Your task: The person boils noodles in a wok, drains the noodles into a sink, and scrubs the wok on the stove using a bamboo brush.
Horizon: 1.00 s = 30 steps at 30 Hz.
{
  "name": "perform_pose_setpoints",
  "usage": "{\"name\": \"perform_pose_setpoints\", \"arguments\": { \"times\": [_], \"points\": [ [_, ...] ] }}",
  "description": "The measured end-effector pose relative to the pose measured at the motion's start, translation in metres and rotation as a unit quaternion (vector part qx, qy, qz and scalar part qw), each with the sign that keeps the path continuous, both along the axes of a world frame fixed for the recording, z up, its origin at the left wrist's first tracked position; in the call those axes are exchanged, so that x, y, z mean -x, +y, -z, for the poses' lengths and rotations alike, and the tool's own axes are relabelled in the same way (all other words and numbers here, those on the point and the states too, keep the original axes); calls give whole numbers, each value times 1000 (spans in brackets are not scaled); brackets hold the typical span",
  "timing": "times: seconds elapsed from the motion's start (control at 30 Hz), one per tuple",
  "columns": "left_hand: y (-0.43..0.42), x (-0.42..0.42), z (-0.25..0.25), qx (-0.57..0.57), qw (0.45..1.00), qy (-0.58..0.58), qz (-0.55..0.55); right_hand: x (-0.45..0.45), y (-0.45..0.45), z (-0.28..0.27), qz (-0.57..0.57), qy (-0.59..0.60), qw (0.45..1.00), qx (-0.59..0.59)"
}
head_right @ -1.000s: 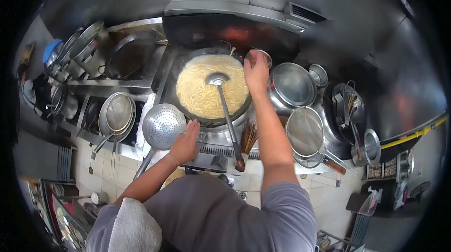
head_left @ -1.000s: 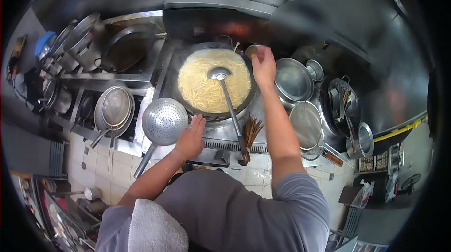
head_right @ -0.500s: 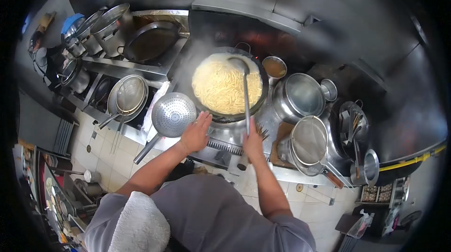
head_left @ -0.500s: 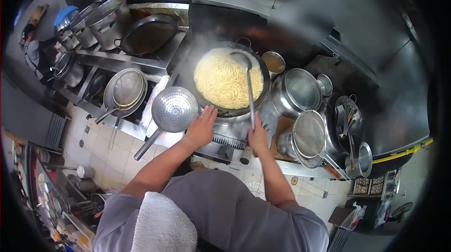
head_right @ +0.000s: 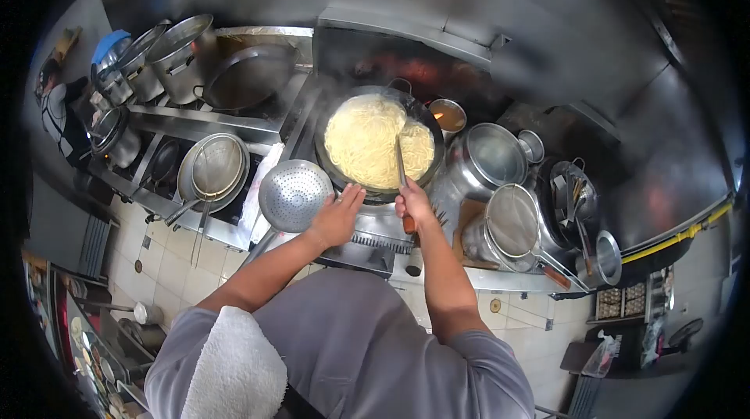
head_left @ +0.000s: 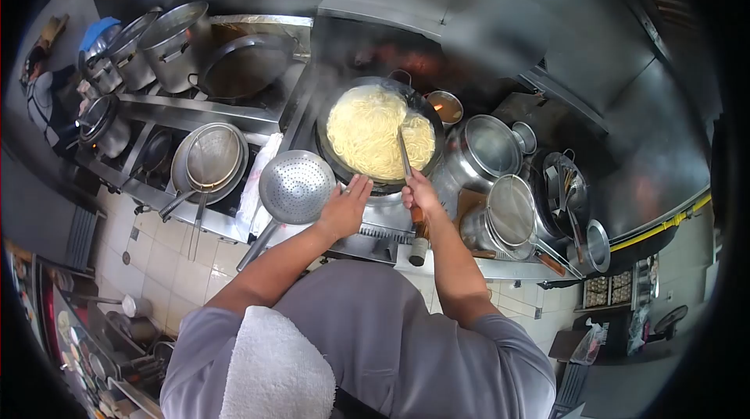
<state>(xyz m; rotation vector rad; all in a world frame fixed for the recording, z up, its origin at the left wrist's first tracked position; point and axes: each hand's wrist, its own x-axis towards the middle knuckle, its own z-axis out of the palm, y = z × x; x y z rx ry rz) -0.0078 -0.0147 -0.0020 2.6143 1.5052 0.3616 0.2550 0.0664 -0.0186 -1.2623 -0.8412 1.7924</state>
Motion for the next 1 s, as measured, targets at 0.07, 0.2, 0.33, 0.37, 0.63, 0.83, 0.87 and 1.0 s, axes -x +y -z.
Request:
{"name": "perform_pose_setpoints", "arguments": {
  "times": [0.07,0.2,0.33,0.37,0.63,0.83,0.87,1.0],
  "points": [
    [3,-5,-3,0,1000,-4,8,-3,-4,-17,-1,60,998,36],
    [10,-7,-3,9,1000,-5,20,-5,-24,-39,-23,53,997,50],
    [8,0,7,4,998,-48,31,-4,-63,-63,-92,-118,988,-37],
    [7,1,7,0,998,-51,31,-3,-73,-75,-90,-120,988,-33],
    [10,3,-1,-2,996,-70,51,-9,-158,-158,-120,-537,799,-242],
    [14,8,3,-9,995,-77,54,-26,-188,-168,-148,-556,788,-217],
    [13,8,3,-4,995,-81,52,-34,-187,-161,-163,-579,768,-219],
    [10,5,-1,-3,996,-74,56,-54,-171,-123,-186,-679,687,-180]
  ]
}}
